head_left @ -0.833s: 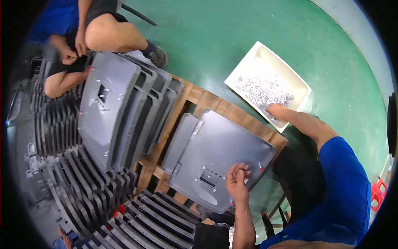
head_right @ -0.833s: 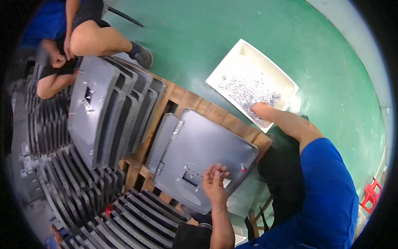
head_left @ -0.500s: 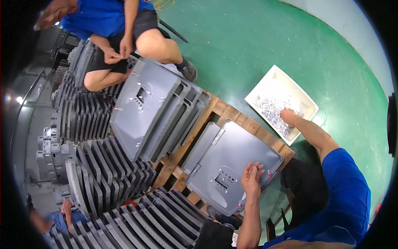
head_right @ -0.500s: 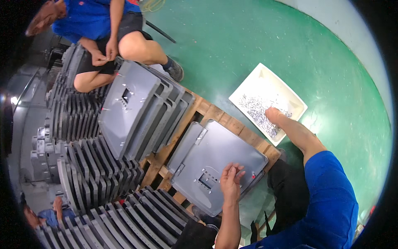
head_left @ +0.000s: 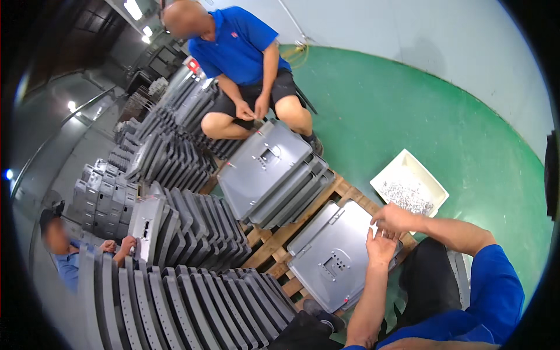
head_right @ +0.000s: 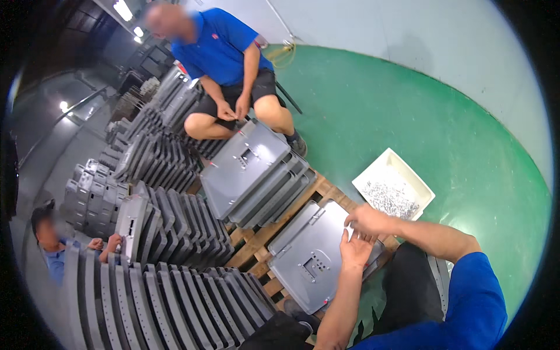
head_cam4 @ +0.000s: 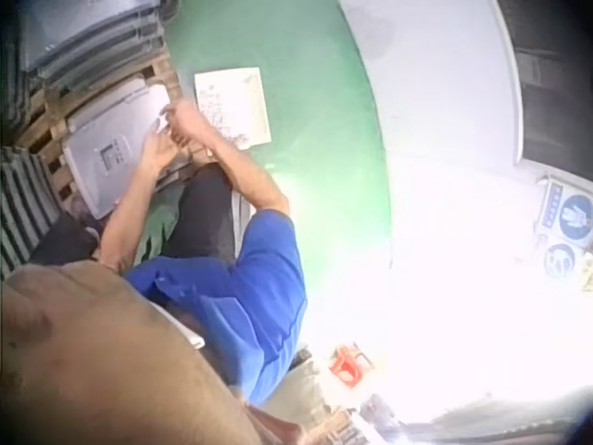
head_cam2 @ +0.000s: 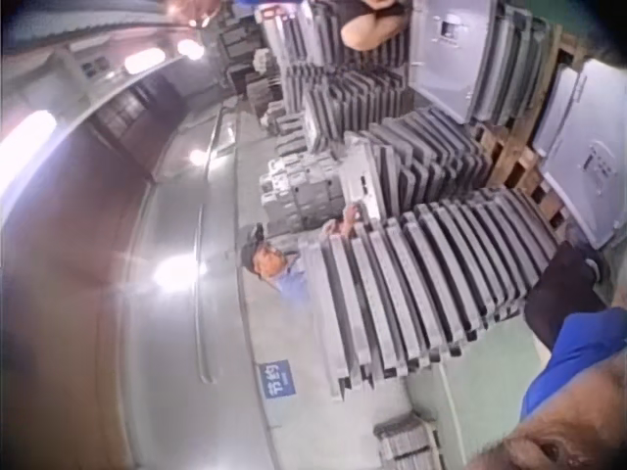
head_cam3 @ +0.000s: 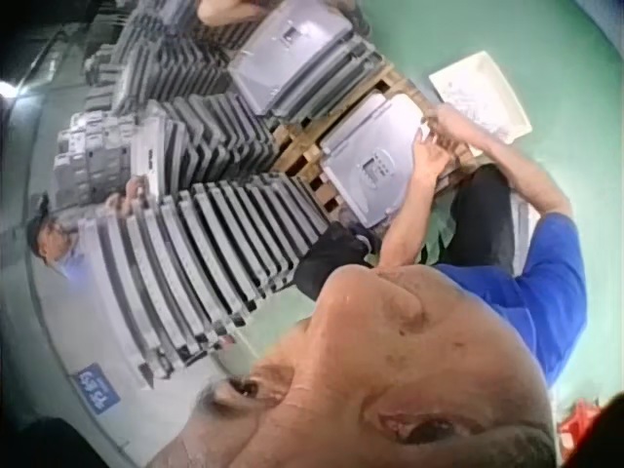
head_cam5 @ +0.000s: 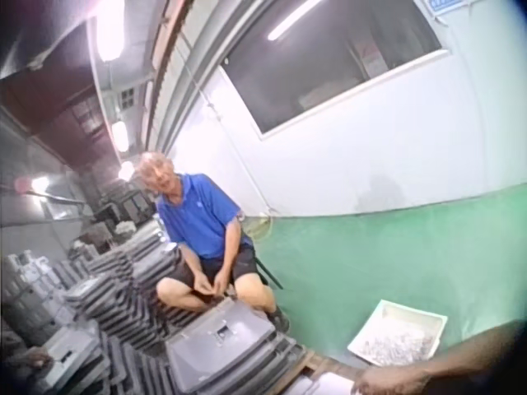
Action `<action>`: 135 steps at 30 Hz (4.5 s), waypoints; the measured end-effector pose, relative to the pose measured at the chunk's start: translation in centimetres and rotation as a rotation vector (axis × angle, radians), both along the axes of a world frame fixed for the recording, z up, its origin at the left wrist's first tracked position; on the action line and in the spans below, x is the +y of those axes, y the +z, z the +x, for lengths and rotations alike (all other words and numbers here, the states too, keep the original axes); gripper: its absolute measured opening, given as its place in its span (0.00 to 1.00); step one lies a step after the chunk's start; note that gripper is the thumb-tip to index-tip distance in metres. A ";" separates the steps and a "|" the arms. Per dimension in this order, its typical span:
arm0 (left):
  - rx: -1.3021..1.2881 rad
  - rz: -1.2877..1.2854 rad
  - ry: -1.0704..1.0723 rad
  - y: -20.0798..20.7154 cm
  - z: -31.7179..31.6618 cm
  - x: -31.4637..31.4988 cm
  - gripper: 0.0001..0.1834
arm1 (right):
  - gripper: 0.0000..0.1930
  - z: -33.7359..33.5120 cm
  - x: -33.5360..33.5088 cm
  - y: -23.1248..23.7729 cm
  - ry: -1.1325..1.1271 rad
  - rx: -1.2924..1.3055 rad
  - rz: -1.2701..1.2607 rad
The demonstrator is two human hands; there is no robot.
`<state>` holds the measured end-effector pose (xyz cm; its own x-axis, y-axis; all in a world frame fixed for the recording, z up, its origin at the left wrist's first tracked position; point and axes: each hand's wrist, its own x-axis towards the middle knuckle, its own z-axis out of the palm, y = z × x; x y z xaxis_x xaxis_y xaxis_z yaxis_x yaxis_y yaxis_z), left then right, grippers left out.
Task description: Manually assemble and fasten metal enclosure panels on a wooden pallet.
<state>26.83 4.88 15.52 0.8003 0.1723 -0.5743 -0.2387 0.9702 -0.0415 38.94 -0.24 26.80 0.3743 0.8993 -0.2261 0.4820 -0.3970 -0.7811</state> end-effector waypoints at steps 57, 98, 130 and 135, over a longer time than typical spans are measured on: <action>0.051 -0.116 0.643 -2.3 -20.4 3.9 0.18 | 0.07 -19.1 16.2 -10.6 0.307 -0.440 0.289; 0.270 -0.153 0.745 -8.1 -23.7 4.5 0.21 | 0.08 -21.6 32.1 -29.6 0.582 -0.848 0.073; 0.323 -0.160 0.705 -8.3 -23.4 4.4 0.21 | 0.07 -22.5 31.2 -28.3 0.547 -0.871 0.158; 0.323 -0.174 0.701 -8.7 -23.5 4.3 0.21 | 0.10 -20.9 30.7 -29.2 0.406 -0.639 0.200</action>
